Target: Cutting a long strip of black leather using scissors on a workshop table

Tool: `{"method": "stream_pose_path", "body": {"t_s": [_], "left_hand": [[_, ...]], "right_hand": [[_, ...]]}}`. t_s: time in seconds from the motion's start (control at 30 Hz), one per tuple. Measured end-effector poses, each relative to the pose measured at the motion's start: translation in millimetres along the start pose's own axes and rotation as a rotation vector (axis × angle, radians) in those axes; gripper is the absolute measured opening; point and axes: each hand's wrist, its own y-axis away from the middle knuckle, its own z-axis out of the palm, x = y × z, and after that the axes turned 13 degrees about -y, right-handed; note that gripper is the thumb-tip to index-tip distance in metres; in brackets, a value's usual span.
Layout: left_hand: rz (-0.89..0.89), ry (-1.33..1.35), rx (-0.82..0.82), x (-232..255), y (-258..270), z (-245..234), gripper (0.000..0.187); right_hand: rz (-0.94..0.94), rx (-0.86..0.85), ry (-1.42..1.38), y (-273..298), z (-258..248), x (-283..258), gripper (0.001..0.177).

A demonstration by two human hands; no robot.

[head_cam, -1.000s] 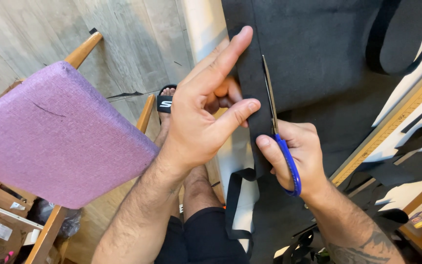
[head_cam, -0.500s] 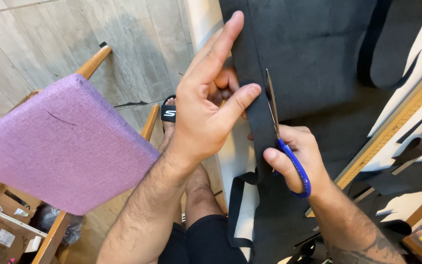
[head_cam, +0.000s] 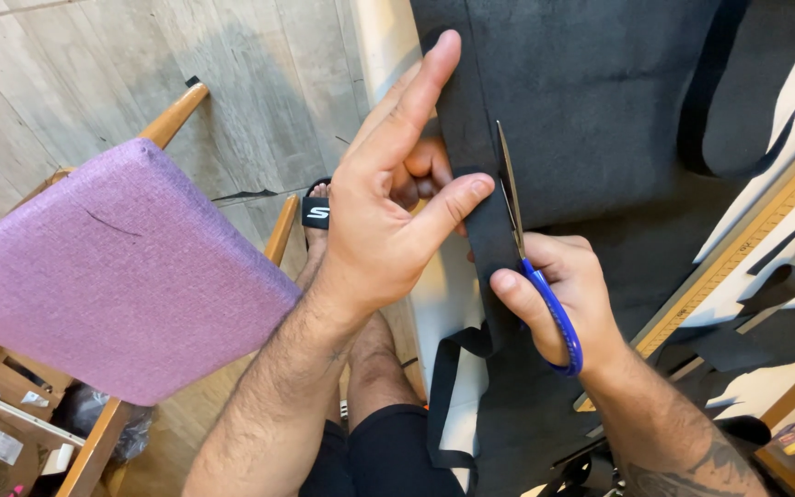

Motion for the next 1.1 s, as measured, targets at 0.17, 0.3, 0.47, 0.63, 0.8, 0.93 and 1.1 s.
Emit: {"method": "stream_pose_path", "body": {"t_s": [0.17,0.3,0.47,0.63,0.8,0.93,1.1], "left_hand": [[0.004,-0.023,0.001,-1.9,1.2,-0.2,0.073],[0.009,-0.032,-0.002,-1.9,1.8,-0.8,0.072],[0.006,-0.037,0.001,-3.5,0.9,-0.2,0.073],[-0.003,-0.055,0.013,-1.3,1.9,0.7,0.074],[0.008,-0.079,0.046,-5.2,0.1,2.7,0.075],[0.046,-0.059,0.069,-7.5,-1.7,6.0,0.076],[0.118,-0.05,0.105,-21.0,-10.7,5.4,0.076]], "right_hand": [[-0.028,0.012,-0.002,-0.8,3.0,-4.2,0.043],[-0.057,0.011,-0.008,-3.4,5.0,-9.5,0.039],[-0.079,0.017,0.028,-3.4,4.9,-10.7,0.04],[-0.087,0.012,0.036,-3.1,5.0,-3.4,0.041],[-0.132,-0.012,-0.017,-7.9,6.1,13.5,0.043],[-0.157,0.007,-0.02,-8.2,5.7,15.4,0.04],[-0.199,0.062,-0.054,-13.8,10.7,21.4,0.042]]}}
